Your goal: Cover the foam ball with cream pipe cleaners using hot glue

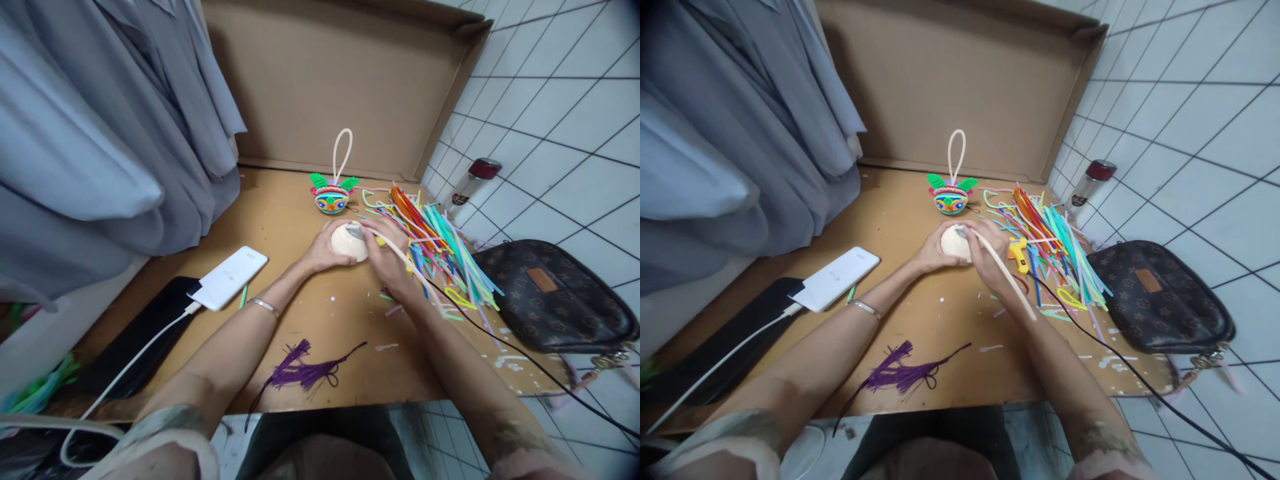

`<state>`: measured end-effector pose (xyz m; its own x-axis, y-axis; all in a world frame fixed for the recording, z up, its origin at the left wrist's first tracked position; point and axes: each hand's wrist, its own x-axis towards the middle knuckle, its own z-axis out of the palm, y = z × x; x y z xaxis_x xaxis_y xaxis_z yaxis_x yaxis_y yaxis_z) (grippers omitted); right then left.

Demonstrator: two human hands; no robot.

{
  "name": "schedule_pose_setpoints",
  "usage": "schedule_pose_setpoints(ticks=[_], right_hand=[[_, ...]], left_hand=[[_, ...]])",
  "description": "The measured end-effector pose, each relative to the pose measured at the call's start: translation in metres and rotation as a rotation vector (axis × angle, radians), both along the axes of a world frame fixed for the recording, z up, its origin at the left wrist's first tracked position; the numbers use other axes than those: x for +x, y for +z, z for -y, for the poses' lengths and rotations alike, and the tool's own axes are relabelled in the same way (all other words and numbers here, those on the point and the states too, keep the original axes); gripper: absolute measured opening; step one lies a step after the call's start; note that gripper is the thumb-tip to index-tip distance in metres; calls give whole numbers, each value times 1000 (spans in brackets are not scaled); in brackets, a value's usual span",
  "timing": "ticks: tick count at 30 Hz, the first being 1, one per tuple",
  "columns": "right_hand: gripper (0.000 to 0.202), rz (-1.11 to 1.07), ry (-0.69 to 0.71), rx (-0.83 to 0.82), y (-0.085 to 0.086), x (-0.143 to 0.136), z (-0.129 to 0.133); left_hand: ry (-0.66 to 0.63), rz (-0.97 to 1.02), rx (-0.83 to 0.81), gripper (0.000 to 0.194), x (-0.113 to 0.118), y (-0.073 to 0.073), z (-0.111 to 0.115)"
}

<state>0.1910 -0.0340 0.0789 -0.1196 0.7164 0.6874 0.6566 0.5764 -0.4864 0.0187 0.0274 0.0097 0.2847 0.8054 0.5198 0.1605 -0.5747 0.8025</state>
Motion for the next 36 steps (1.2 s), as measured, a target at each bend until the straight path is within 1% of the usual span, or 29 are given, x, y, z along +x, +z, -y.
schedule_pose_setpoints(ticks=[2,4,6,9,12,14,17,20,23,27,32,34,36], right_hand=[[28,-225,-31,-153,1,2,-5],[22,-390,-34,-296,3,2,-10],[17,-500,-34,-362,4,1,-14],[14,-566,-40,-414,5,2,-17],[16,-597,0,-522,4,5,-19],[18,-618,27,-556,2,7,-22],[19,-612,59,-549,0,10,-25],[17,-545,93,-559,2,12,-25],[13,-480,109,-581,4,14,-23],[11,-446,112,-581,4,13,-22],[9,-414,126,-574,-1,13,-23],[9,-402,122,-577,-3,14,-24],[10,-395,118,-580,-4,14,-25]], left_hand=[[-4,-7,-8,94,1,0,0],[-11,-13,-16,95,1,0,0],[-21,-29,-21,95,1,1,0],[-45,-34,-42,97,1,3,1],[-66,-19,-68,96,-1,5,2],[-72,-18,-68,96,-3,6,2],[-80,-20,-59,95,-4,5,2],[-98,-8,-59,95,-4,3,0],[-112,11,-60,97,-4,0,-1],[-120,26,-70,99,-5,-3,-4],[-150,30,-103,102,-8,-1,-4],[-165,43,-120,96,-9,0,-3],[-169,67,-143,86,-8,2,-2]])
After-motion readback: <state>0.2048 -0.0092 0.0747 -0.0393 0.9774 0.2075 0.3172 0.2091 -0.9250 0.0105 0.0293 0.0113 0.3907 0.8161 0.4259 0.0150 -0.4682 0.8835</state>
